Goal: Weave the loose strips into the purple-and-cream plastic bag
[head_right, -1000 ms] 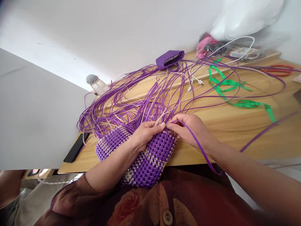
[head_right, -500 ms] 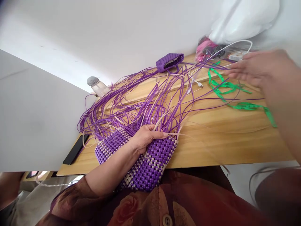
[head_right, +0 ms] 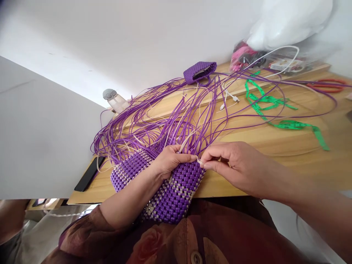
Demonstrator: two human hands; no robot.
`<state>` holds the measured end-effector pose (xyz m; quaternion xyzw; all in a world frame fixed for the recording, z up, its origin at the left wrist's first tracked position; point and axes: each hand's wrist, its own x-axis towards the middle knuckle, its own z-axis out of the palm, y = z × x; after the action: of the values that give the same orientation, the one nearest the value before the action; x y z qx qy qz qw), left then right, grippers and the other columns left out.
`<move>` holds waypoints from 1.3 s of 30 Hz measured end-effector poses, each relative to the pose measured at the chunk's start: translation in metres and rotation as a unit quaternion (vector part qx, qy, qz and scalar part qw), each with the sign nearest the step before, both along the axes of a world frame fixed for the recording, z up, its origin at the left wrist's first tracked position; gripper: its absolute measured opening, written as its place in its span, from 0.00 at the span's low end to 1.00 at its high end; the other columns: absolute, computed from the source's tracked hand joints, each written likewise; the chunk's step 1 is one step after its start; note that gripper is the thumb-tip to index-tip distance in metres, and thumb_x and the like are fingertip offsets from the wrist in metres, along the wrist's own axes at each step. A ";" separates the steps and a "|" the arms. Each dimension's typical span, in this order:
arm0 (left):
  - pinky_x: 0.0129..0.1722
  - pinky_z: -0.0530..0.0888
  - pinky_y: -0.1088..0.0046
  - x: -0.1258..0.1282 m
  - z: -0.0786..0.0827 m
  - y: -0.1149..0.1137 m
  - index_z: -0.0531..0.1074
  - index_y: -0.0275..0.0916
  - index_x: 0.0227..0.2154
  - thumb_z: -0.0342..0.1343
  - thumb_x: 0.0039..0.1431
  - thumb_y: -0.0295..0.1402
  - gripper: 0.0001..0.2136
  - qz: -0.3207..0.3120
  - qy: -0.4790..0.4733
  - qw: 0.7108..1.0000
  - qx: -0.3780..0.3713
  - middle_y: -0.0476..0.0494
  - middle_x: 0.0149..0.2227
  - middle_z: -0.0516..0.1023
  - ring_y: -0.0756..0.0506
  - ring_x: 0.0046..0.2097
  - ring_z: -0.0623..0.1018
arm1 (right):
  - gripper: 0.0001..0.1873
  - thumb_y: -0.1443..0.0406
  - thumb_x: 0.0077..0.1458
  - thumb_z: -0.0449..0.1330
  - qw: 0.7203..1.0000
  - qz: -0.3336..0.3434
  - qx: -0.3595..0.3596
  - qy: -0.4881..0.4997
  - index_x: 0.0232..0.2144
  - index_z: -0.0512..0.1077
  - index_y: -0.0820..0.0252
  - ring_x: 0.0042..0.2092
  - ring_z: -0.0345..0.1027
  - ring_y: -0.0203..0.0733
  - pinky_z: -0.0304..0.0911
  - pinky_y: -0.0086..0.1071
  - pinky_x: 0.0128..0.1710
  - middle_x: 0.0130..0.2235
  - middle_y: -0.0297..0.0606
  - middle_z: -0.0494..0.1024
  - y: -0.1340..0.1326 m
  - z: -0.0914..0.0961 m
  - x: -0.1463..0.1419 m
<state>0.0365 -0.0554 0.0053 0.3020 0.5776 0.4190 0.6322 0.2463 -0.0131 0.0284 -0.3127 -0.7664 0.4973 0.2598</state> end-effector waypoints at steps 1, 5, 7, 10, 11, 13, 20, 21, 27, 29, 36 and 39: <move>0.33 0.67 0.73 0.000 0.001 -0.001 0.71 0.35 0.21 0.74 0.31 0.31 0.16 -0.002 0.003 1.000 0.008 0.52 0.21 0.73 0.54 0.24 0.70 | 0.08 0.57 0.55 0.66 0.999 0.032 0.003 -0.003 0.27 0.79 0.52 0.41 0.74 0.48 0.68 0.38 0.40 0.37 0.39 0.82 0.002 0.003 -0.001; 0.36 0.68 0.73 0.002 0.005 -0.003 0.72 0.34 0.21 0.75 0.31 0.32 0.16 -0.011 0.003 0.999 0.043 0.51 0.24 0.75 0.53 0.27 0.71 | 0.15 0.51 0.56 0.63 0.993 0.063 -0.093 0.033 0.30 0.76 0.56 0.35 0.74 0.44 0.68 0.36 0.34 0.31 0.40 0.81 0.012 -0.005 -0.012; 0.38 0.68 0.73 0.002 0.006 -0.004 0.72 0.34 0.21 0.75 0.31 0.32 0.16 -0.012 -0.003 0.999 0.052 0.50 0.25 0.76 0.53 0.28 0.72 | 0.17 0.50 0.51 0.67 0.986 0.018 -0.158 0.054 0.31 0.74 0.58 0.28 0.71 0.39 0.65 0.32 0.27 0.27 0.38 0.80 0.014 -0.015 -0.020; 0.37 0.68 0.72 0.002 0.005 -0.005 0.72 0.34 0.21 0.74 0.32 0.31 0.16 -0.010 -0.008 0.999 0.046 0.50 0.25 0.76 0.53 0.28 0.73 | 0.20 0.52 0.45 0.71 0.973 -0.043 -0.213 0.081 0.32 0.72 0.60 0.26 0.71 0.37 0.64 0.28 0.24 0.25 0.38 0.80 0.014 -0.025 -0.027; 0.37 0.67 0.73 0.002 0.005 -0.005 0.72 0.34 0.21 0.74 0.32 0.32 0.16 -0.008 -0.008 0.999 0.043 0.50 0.25 0.76 0.53 0.28 0.72 | 0.20 0.53 0.44 0.71 0.971 -0.054 -0.218 0.084 0.33 0.73 0.60 0.25 0.71 0.36 0.63 0.28 0.23 0.25 0.38 0.80 0.014 -0.026 -0.027; 0.36 0.67 0.73 0.001 0.004 -0.005 0.71 0.34 0.22 0.75 0.32 0.32 0.17 -0.003 -0.004 0.999 0.039 0.50 0.24 0.76 0.53 0.28 0.72 | 0.19 0.54 0.44 0.71 0.974 -0.061 -0.206 0.077 0.33 0.74 0.61 0.24 0.70 0.36 0.63 0.28 0.22 0.24 0.37 0.79 0.013 -0.026 -0.027; 0.34 0.66 0.75 0.002 0.001 -0.006 0.71 0.34 0.22 0.75 0.31 0.34 0.18 -0.008 0.016 0.997 0.071 0.52 0.23 0.74 0.54 0.27 0.70 | 0.06 0.62 0.48 0.65 0.997 0.022 -0.075 -0.026 0.27 0.77 0.58 0.28 0.73 0.38 0.66 0.30 0.29 0.25 0.37 0.80 0.020 -0.017 -0.023; 0.34 0.66 0.75 0.003 0.002 -0.006 0.71 0.34 0.22 0.75 0.32 0.34 0.18 -0.011 0.022 0.997 0.076 0.52 0.23 0.73 0.54 0.27 0.70 | 0.05 0.63 0.47 0.65 0.996 0.025 -0.081 -0.037 0.27 0.77 0.58 0.27 0.72 0.38 0.65 0.30 0.27 0.24 0.36 0.79 0.023 -0.016 -0.025; 0.33 0.65 0.75 0.004 0.006 -0.009 0.73 0.34 0.24 0.72 0.39 0.33 0.13 -0.033 0.097 0.988 0.112 0.51 0.25 0.75 0.54 0.27 0.69 | 0.07 0.66 0.38 0.66 0.974 0.030 -0.204 -0.092 0.23 0.71 0.57 0.19 0.65 0.36 0.57 0.27 0.18 0.17 0.33 0.74 0.041 -0.004 -0.040; 0.31 0.63 0.75 0.004 0.006 -0.009 0.74 0.34 0.24 0.71 0.41 0.34 0.12 -0.044 0.129 0.983 0.122 0.51 0.25 0.74 0.54 0.27 0.68 | 0.08 0.67 0.38 0.66 0.967 0.047 -0.220 -0.123 0.24 0.69 0.57 0.19 0.65 0.35 0.57 0.26 0.19 0.16 0.32 0.73 0.042 0.002 -0.043; 0.37 0.67 0.72 0.003 0.005 -0.007 0.77 0.33 0.25 0.72 0.38 0.33 0.13 -0.052 0.063 0.990 0.112 0.49 0.28 0.77 0.51 0.30 0.72 | 0.09 0.66 0.46 0.61 0.976 0.108 0.033 -0.189 0.34 0.73 0.58 0.27 0.71 0.38 0.61 0.30 0.27 0.26 0.32 0.79 0.040 0.017 -0.041; 0.38 0.68 0.72 0.004 0.004 -0.006 0.77 0.32 0.25 0.73 0.33 0.32 0.15 -0.039 0.019 0.995 0.088 0.49 0.27 0.77 0.51 0.30 0.73 | 0.07 0.62 0.50 0.61 0.972 0.111 0.057 -0.197 0.32 0.76 0.58 0.30 0.73 0.40 0.62 0.31 0.29 0.28 0.34 0.80 0.035 0.019 -0.040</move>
<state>0.0409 -0.0617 0.0094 0.3864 0.5385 0.4372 0.6079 0.2059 0.0219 0.0471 -0.3025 -0.8594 0.4071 0.0644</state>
